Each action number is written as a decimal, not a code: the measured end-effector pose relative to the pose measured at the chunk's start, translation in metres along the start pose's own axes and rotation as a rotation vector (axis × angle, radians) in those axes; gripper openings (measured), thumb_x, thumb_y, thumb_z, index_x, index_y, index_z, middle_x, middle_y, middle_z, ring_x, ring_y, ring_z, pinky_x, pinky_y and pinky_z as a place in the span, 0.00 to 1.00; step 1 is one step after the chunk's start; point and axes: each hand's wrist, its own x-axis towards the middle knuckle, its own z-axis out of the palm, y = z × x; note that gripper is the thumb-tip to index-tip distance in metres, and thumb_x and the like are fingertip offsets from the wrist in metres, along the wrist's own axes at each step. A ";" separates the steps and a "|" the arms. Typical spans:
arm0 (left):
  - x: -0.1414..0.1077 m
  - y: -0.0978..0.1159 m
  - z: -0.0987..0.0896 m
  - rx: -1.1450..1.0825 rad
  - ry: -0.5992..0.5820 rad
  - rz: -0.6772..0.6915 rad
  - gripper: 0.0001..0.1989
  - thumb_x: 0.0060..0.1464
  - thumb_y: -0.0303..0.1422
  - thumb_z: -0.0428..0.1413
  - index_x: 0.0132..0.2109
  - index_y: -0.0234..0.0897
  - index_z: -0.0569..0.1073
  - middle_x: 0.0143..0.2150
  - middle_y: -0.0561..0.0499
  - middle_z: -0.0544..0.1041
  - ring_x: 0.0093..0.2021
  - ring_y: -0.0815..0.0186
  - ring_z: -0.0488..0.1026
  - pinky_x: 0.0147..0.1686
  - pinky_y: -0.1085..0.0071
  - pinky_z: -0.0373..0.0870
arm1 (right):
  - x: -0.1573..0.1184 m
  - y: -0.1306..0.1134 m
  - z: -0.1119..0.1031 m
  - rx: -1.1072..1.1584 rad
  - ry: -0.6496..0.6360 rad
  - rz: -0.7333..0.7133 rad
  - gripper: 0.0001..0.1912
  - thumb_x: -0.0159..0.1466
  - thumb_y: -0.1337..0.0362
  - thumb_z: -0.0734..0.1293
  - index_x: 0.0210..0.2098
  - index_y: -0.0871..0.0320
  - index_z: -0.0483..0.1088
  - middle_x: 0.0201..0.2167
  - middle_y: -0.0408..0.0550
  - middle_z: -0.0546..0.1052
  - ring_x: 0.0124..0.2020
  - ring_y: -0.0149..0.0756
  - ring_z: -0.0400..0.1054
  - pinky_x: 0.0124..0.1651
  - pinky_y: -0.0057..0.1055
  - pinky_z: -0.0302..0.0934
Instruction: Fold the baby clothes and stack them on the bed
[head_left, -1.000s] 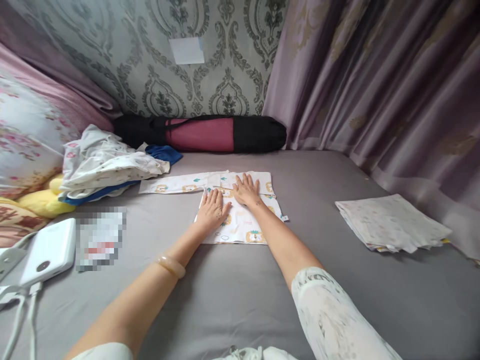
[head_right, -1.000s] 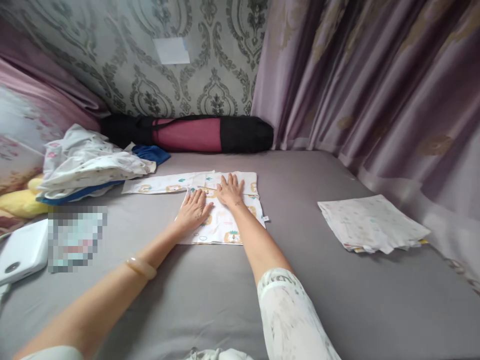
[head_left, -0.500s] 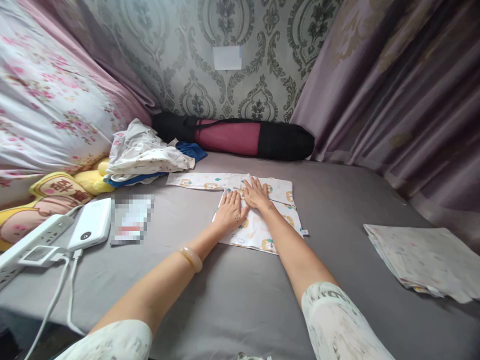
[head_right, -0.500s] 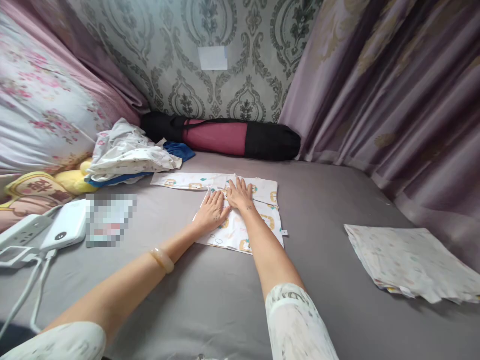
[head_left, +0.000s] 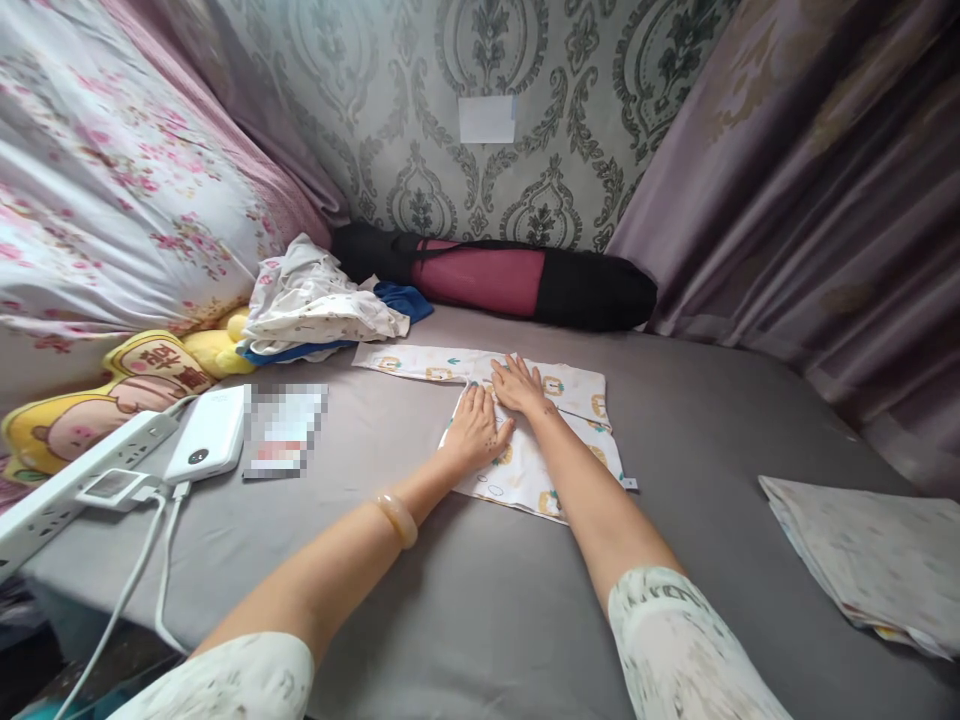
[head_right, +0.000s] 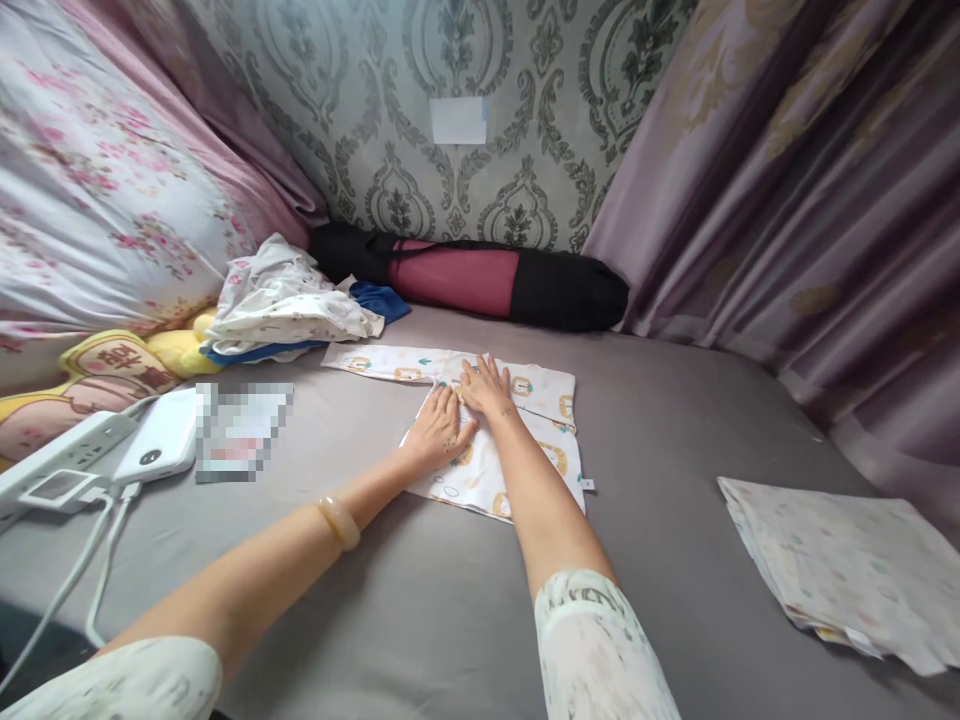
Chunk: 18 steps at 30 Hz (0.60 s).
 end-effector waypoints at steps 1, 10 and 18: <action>0.000 0.000 0.000 0.005 -0.003 -0.001 0.37 0.64 0.46 0.39 0.63 0.12 0.58 0.65 0.22 0.60 0.69 0.45 0.53 0.66 0.50 0.49 | 0.001 0.000 0.000 -0.003 0.003 0.002 0.28 0.72 0.57 0.46 0.70 0.49 0.50 0.73 0.46 0.46 0.72 0.44 0.34 0.69 0.53 0.31; 0.001 0.000 0.003 -0.025 0.015 -0.014 0.35 0.63 0.46 0.42 0.63 0.16 0.59 0.65 0.24 0.61 0.69 0.45 0.53 0.66 0.50 0.49 | 0.003 -0.004 0.009 -0.021 0.156 -0.065 0.27 0.69 0.62 0.49 0.65 0.57 0.59 0.70 0.50 0.54 0.70 0.43 0.40 0.69 0.50 0.34; 0.001 -0.002 0.001 -0.110 0.040 -0.022 0.32 0.61 0.45 0.45 0.60 0.20 0.60 0.64 0.25 0.61 0.69 0.44 0.52 0.66 0.49 0.50 | 0.007 -0.005 0.007 -0.069 0.210 -0.101 0.24 0.67 0.64 0.53 0.59 0.58 0.66 0.63 0.53 0.63 0.61 0.46 0.55 0.62 0.40 0.49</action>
